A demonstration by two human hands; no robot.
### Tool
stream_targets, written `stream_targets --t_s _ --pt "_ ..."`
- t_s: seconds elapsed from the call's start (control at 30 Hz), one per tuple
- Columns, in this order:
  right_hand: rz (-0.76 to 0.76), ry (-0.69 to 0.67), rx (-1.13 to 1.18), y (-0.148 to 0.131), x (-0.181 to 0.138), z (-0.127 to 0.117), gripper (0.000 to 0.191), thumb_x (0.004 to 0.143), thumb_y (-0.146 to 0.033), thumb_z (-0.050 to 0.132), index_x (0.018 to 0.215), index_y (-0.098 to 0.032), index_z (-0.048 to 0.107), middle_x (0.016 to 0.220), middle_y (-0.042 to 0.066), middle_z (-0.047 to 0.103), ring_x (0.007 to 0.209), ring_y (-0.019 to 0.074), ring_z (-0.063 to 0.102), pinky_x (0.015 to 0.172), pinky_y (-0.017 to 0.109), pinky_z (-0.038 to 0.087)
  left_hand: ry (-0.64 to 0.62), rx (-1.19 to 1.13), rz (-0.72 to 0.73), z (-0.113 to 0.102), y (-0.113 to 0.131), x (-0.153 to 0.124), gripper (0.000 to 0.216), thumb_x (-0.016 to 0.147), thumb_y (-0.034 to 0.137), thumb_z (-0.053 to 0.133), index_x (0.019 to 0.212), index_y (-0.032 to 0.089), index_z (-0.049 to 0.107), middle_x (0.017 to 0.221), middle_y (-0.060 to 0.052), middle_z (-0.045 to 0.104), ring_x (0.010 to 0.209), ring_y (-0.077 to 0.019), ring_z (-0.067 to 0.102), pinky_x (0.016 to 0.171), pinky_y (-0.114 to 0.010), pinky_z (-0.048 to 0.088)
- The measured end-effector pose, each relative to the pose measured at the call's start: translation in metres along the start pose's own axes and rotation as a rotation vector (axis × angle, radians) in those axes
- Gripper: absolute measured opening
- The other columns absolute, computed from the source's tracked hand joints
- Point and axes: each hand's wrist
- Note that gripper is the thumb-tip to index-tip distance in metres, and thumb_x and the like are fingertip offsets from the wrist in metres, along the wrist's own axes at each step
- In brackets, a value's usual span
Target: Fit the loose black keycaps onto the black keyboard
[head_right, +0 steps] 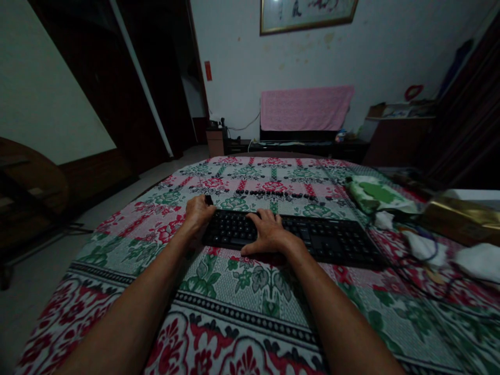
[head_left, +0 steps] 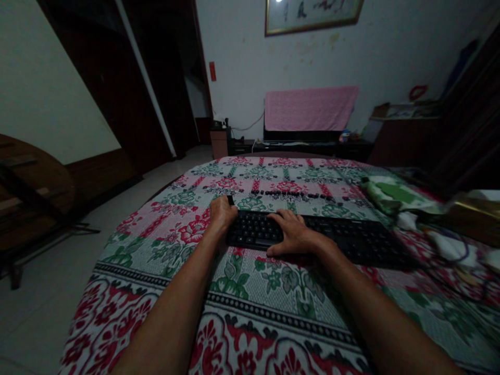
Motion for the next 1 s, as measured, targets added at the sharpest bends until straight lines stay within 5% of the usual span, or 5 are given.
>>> stream_targets --t_s 0.4,1.0 --pt "-0.01 0.007 0.012 0.003 0.001 0.003 0.107 0.046 -0.072 0.068 0.136 -0.025 0.035 0.141 0.015 0.029 0.131 0.0378 0.022 0.105 0.056 0.017 0.028 0.039 0.093 0.003 0.005 -0.008 0.026 0.077 0.024 0.051 0.099 0.017 0.063 0.096 -0.013 0.068 0.097 -0.0254 0.062 0.082 -0.03 0.046" --pt "-0.019 0.029 0.001 0.003 0.0 0.003 0.103 0.047 -0.07 0.068 0.135 -0.027 0.037 0.139 0.014 0.031 0.13 0.0367 0.024 0.105 0.055 0.018 -0.035 -0.198 -0.111 0.004 -0.008 0.013 0.024 0.066 0.028 0.059 0.085 0.017 0.068 0.087 -0.007 0.071 0.083 -0.0201 0.065 0.066 -0.023 0.046"
Point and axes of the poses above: each hand's wrist, its own x-axis towards the middle knuckle, its own z-axis out of the palm, y = z × x
